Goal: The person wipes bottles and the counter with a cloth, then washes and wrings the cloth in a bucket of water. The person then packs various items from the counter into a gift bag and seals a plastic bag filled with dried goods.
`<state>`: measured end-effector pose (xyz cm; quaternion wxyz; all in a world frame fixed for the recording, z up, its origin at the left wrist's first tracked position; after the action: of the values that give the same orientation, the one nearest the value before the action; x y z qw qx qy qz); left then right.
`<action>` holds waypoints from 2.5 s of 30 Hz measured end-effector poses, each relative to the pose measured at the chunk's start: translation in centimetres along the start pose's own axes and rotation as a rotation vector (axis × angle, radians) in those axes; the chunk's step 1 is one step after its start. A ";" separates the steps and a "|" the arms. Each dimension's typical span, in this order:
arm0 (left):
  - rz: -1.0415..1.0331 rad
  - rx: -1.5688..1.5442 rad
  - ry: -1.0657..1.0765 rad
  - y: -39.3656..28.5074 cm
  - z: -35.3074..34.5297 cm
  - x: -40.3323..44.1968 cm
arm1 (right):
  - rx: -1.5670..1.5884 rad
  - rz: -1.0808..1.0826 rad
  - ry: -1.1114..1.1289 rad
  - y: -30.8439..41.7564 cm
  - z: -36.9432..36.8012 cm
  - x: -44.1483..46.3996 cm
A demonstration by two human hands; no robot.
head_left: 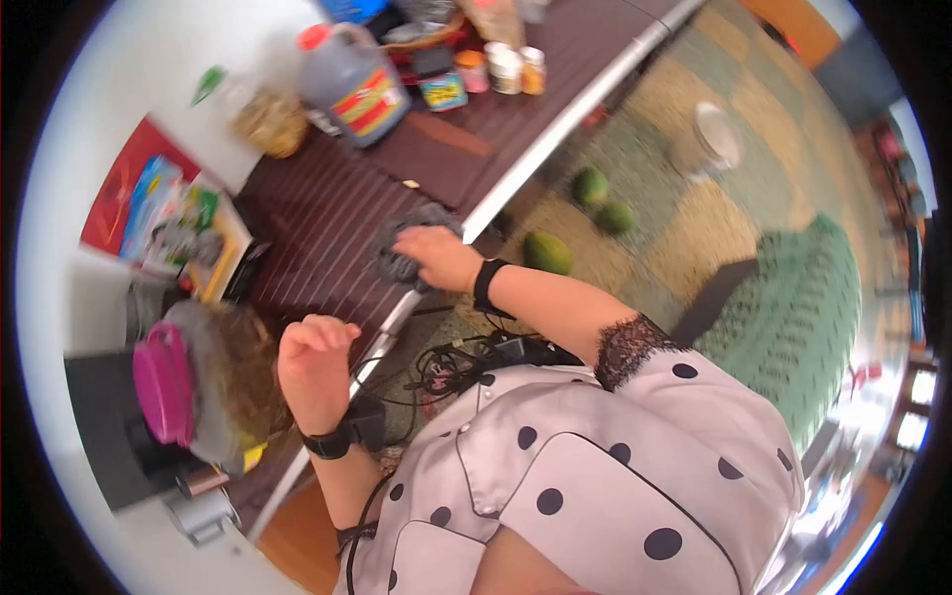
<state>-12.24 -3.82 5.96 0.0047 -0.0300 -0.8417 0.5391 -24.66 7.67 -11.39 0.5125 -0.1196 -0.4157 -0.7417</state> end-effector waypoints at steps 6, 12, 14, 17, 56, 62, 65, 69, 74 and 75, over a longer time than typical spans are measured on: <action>0.265 0.018 0.061 6.2 -1.7 5.3 | 0.362 -0.067 0.002 0.2 5.8 -8.1; 0.386 -0.062 0.044 11.6 -8.5 11.7 | 0.317 -0.902 -0.367 -6.7 17.5 -28.6; 0.446 0.001 0.078 13.5 -12.2 13.9 | 0.164 -1.090 -0.454 -8.0 21.9 -36.9; 0.449 0.137 0.119 16.2 -19.4 17.2 | 0.088 -1.372 -0.582 -8.9 28.0 -49.2; 0.959 0.077 0.162 62.3 -77.4 70.9 | 0.310 -1.272 -1.019 -49.0 93.0 -75.6; 0.775 -0.078 -0.289 61.9 -73.7 71.3 | 0.524 -1.399 -0.690 -64.4 99.3 -75.4; 0.680 -0.156 -0.629 62.5 -73.1 67.4 | 0.644 -1.466 -0.410 -75.0 99.5 -78.9; 0.658 -0.360 -0.892 67.5 -75.1 57.7 | 0.585 -1.527 0.143 -84.5 98.1 -80.6; 0.758 -0.317 -1.114 66.3 -81.7 52.5 | 0.829 -1.283 0.175 -88.5 93.6 -77.5; 0.751 -0.325 -1.129 66.4 -82.6 52.3 | 0.820 -1.249 0.255 -88.7 92.9 -77.3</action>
<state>-58.11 101.73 -21.02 -0.6248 -0.0346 -0.7181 0.3047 -89.53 138.87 -43.73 0.0450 0.4250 -0.5861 -0.6884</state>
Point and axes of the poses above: each hand's wrist, its own x-axis towards the middle knuckle, its own z-axis out of the back of the hand, y = z × x, the point moved 7 cm from there along x, towards the middle knuckle, and after that the axes turned 15 degrees about z, right-handed, at the moved point
